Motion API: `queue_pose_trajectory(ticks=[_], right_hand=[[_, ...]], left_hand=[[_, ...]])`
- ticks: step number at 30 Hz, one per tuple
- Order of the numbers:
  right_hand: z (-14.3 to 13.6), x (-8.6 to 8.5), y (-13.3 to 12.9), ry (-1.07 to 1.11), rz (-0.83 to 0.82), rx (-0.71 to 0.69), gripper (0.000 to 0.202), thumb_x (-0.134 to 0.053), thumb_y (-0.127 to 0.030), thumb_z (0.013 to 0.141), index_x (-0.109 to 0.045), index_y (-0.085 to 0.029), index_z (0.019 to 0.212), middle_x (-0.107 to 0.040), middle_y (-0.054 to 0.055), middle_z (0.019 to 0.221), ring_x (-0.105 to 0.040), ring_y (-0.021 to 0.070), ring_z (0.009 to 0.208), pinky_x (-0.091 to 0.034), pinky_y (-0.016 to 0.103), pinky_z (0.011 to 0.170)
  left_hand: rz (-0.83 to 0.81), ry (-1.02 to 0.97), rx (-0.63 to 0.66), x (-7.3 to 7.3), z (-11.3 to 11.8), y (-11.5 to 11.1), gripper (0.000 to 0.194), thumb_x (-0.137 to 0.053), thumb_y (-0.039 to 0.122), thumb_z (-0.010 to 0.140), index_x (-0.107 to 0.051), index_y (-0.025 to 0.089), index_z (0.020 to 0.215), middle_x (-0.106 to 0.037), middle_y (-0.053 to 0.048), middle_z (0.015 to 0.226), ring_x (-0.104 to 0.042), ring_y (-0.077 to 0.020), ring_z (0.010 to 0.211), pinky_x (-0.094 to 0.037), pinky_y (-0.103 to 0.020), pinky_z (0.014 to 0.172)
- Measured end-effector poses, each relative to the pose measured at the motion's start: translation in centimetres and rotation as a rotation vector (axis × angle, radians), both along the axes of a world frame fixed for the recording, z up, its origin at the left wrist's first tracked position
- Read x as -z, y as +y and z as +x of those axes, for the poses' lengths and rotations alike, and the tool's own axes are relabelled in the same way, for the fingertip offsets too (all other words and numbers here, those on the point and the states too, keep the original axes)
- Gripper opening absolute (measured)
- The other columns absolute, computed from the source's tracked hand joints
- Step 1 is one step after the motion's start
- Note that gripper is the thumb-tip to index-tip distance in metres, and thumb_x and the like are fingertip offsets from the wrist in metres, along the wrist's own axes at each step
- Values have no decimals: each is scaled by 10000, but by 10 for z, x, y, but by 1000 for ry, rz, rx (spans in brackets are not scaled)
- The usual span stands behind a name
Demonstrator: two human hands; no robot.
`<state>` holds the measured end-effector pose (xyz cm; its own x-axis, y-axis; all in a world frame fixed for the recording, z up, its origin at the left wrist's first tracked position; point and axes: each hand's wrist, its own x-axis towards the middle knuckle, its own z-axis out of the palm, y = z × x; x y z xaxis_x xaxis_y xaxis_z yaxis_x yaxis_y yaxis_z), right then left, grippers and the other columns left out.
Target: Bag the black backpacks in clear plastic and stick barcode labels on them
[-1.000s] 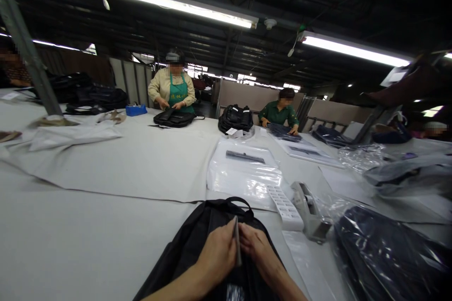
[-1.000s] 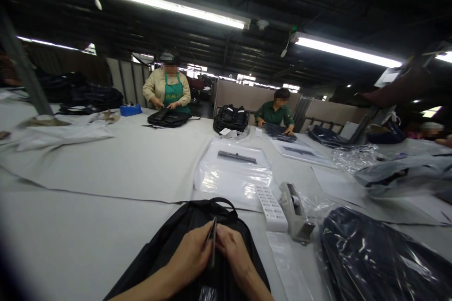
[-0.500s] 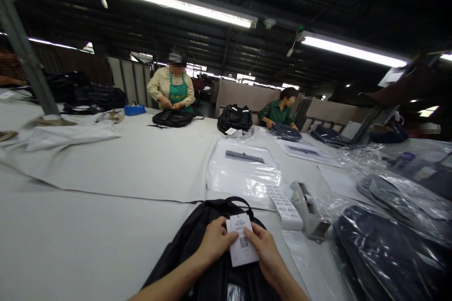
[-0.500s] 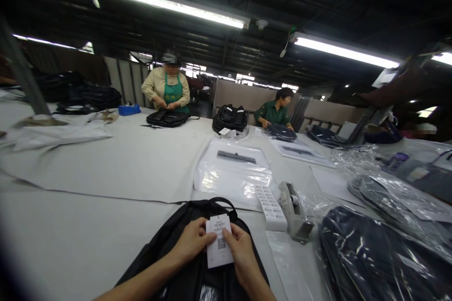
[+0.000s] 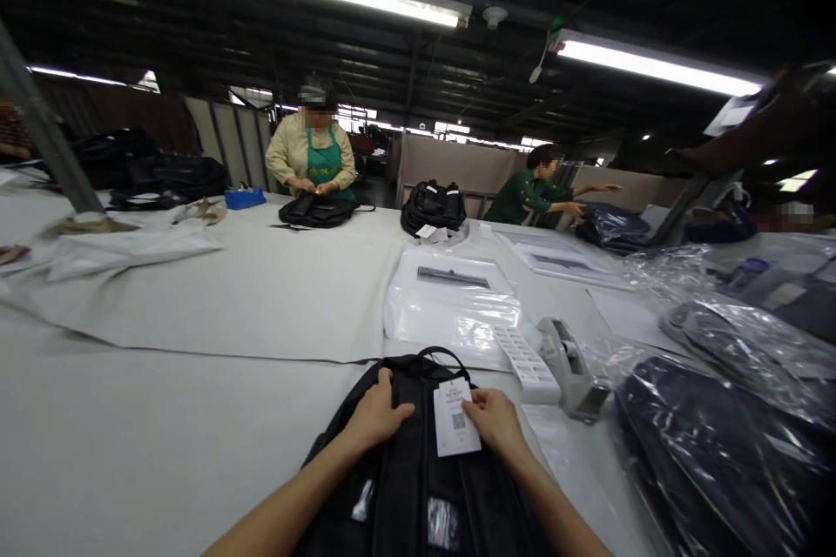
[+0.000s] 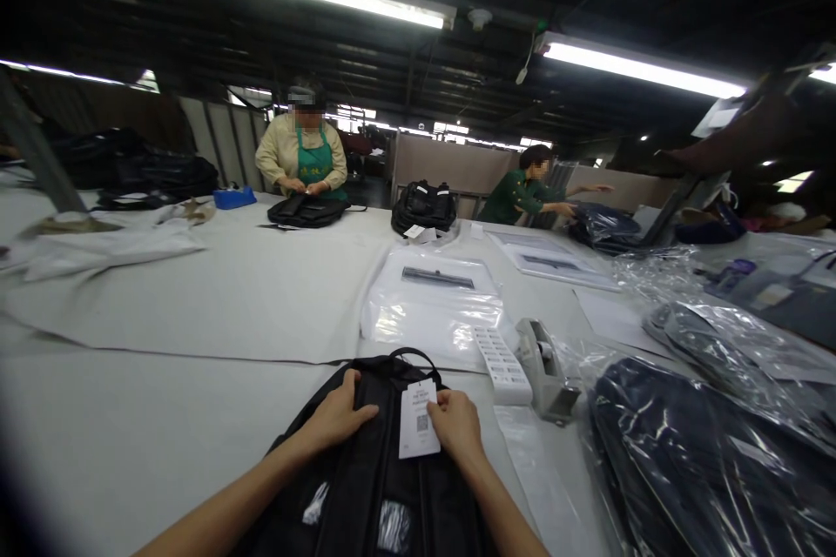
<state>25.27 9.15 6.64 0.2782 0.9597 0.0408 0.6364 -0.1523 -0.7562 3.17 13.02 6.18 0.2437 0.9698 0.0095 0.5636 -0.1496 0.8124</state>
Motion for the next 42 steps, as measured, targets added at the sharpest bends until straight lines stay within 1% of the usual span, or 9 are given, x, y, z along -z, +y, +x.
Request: queue_pose_trajectory(ticks=[6,12,16,19,21,24,30,38,42], right_hand=[[-9,-3,3,153,-137,-4,102,-579,-218,663,-645,-172,600,-661,43,581,-631,191,631,-423,249,554],[-56,6,-1,504,-314,-94,140,-560,-226,678,-509,-174,559,-586,11,477,-550,120,429,-440,215,440],[-89,21,9,572,-256,-137,177,-558,-320,713,-556,-164,629,-602,12,523,-565,125,460,-457,225,462],[-99,26,18,522,-234,-156,257,-561,-392,729,-597,-153,643,-587,13,491,-551,137,437,-447,243,452],[-94,21,21,454,-242,-167,274,-586,-397,716,-608,-147,606,-576,21,470,-551,155,432,-454,270,464],[-62,6,11,323,-227,-168,272,-600,-395,717,-638,-143,622,-614,58,544,-604,208,525,-488,336,571],[23,8,-62,-231,-80,106,661,-553,-537,751,-466,-143,1275,-553,207,1154,-509,350,1089,-364,484,918],[-5,33,-61,-329,-61,139,545,-494,-438,817,-450,-159,1283,-589,145,1097,-547,265,1035,-402,379,911],[5,34,-59,-311,-114,245,704,-406,-635,802,-380,-179,1338,-466,197,1281,-416,350,1205,-316,505,977]], left_hand=[[-217,-189,119,0,-8,6,345,-398,540,784,-328,219,676,-301,75,488,-305,-98,393,-268,-222,414],[-177,-174,134,2,-18,7,386,-335,597,801,-316,225,699,-263,90,490,-243,-89,375,-248,-215,386],[34,-9,21,3,-19,3,210,-524,375,795,-498,169,759,-506,-20,633,-532,-197,626,-442,-332,630],[262,115,-88,3,-19,-3,310,-550,252,811,-516,178,1111,-508,-134,1160,-439,-312,1114,-308,-474,959],[388,311,-153,5,-19,-2,477,-558,311,835,-416,238,1285,-338,-141,1372,-315,-369,1230,-246,-537,988],[390,610,-187,13,-22,4,701,-532,557,815,-296,230,1389,-435,-192,1265,-468,-394,1076,-385,-530,853],[213,646,-169,17,-26,15,902,-442,757,726,-186,258,1432,-514,-195,1114,-558,-400,954,-447,-486,756],[121,622,-182,11,-27,10,1001,-414,831,658,-108,277,1433,-466,-209,1209,-520,-395,1065,-440,-456,824],[96,602,-201,16,-35,6,955,-386,835,669,-162,276,1410,-495,-185,1177,-523,-367,1077,-442,-433,841]])
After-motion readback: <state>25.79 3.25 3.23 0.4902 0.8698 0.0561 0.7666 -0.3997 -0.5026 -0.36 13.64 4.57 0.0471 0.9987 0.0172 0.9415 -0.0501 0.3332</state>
